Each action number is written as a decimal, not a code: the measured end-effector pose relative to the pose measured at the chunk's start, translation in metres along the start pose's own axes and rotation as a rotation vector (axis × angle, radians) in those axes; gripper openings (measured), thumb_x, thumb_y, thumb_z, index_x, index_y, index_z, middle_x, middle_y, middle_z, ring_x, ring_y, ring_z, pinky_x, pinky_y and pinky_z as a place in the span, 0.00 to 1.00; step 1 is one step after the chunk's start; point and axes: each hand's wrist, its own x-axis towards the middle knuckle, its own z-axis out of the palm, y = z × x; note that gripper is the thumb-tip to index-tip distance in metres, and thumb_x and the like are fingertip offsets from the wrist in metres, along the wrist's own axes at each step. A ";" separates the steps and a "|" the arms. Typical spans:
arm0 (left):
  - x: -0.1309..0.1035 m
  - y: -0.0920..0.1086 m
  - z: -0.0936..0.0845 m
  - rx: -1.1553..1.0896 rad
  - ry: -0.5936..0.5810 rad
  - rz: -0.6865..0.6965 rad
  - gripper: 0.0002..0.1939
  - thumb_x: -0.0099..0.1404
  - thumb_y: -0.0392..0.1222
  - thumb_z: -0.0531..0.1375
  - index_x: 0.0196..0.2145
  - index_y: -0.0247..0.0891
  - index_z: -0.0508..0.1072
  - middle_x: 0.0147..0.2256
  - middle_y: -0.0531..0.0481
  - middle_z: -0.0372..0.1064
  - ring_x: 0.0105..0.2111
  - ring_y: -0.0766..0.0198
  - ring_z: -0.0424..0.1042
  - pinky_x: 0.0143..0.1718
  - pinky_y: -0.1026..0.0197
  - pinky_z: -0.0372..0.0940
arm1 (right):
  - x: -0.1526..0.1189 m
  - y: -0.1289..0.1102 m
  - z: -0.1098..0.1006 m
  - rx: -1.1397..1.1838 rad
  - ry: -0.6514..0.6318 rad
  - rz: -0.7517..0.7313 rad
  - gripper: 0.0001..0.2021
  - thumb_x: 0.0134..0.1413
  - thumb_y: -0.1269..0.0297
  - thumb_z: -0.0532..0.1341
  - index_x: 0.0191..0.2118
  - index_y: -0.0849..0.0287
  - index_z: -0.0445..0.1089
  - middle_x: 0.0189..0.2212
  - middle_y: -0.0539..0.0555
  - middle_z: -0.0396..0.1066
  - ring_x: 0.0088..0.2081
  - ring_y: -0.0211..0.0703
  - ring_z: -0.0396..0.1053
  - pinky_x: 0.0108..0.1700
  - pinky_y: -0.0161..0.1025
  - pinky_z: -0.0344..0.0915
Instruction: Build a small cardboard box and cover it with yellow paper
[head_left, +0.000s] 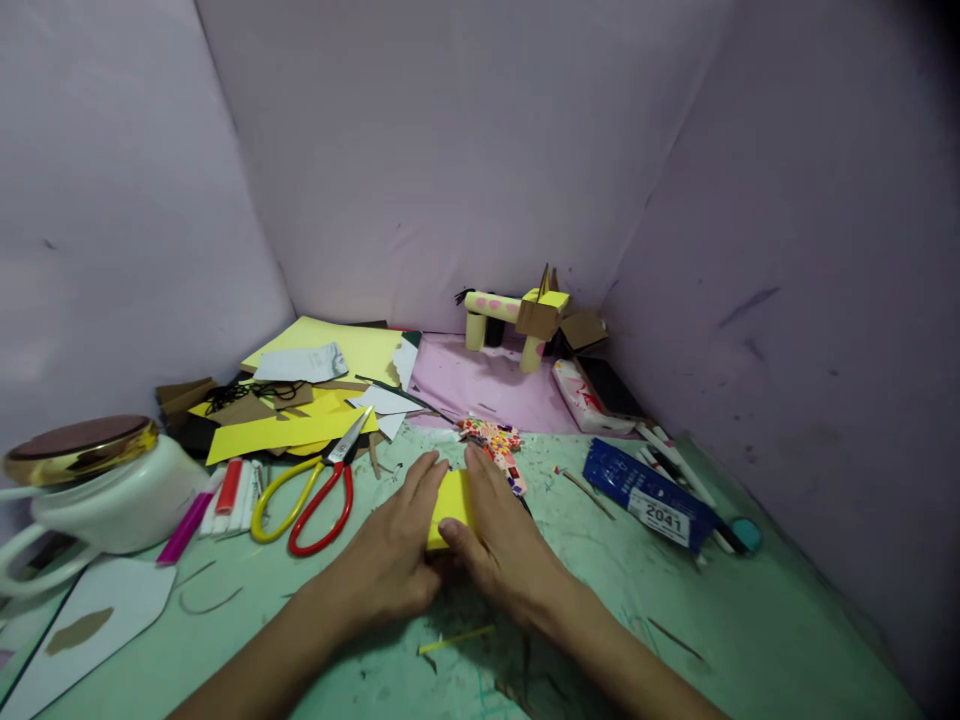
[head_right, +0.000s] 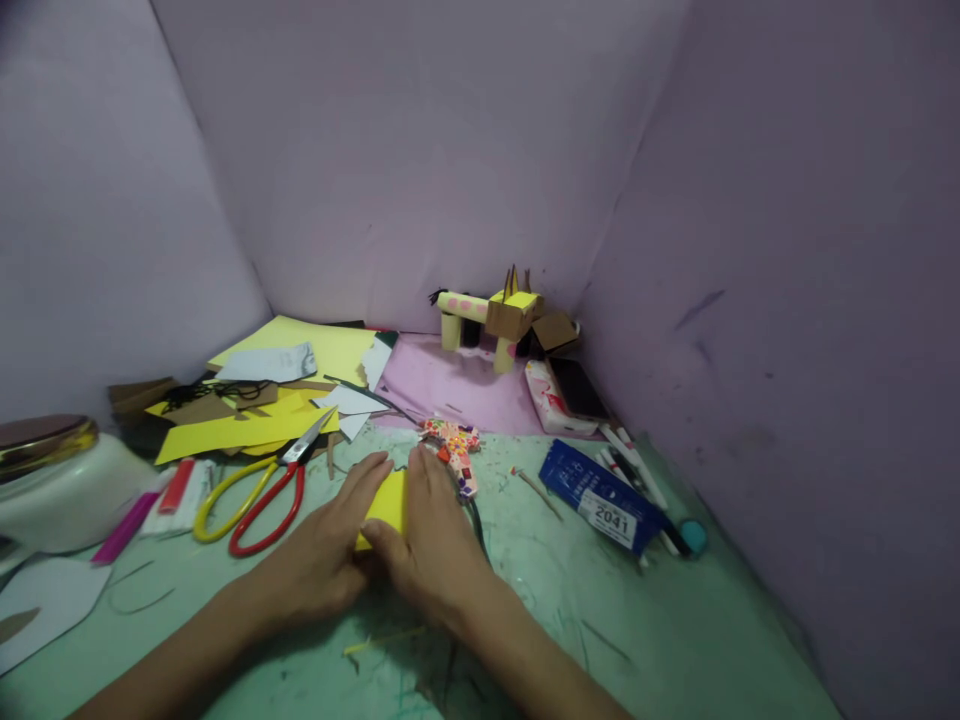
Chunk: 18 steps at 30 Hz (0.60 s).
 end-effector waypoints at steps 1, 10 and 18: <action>0.000 0.001 0.000 -0.034 0.011 0.002 0.41 0.56 0.35 0.56 0.64 0.28 0.45 0.66 0.28 0.38 0.66 0.46 0.40 0.63 0.40 0.48 | -0.002 0.004 0.003 0.069 0.023 0.005 0.44 0.59 0.43 0.48 0.66 0.80 0.39 0.68 0.74 0.36 0.68 0.60 0.34 0.66 0.59 0.37; -0.002 -0.001 -0.018 -0.182 -0.055 -0.088 0.58 0.50 0.39 0.67 0.66 0.33 0.33 0.66 0.28 0.38 0.65 0.41 0.44 0.62 0.38 0.47 | -0.036 0.033 -0.016 0.935 0.656 -0.046 0.23 0.57 0.56 0.59 0.58 0.51 0.60 0.58 0.57 0.63 0.56 0.49 0.63 0.56 0.49 0.59; 0.000 -0.025 -0.043 -0.405 0.206 -0.043 0.51 0.59 0.51 0.61 0.66 0.40 0.30 0.67 0.32 0.35 0.63 0.44 0.51 0.60 0.39 0.51 | -0.026 0.038 -0.035 1.207 0.566 0.177 0.12 0.42 0.62 0.59 0.17 0.55 0.56 0.13 0.41 0.48 0.14 0.30 0.40 0.15 0.29 0.40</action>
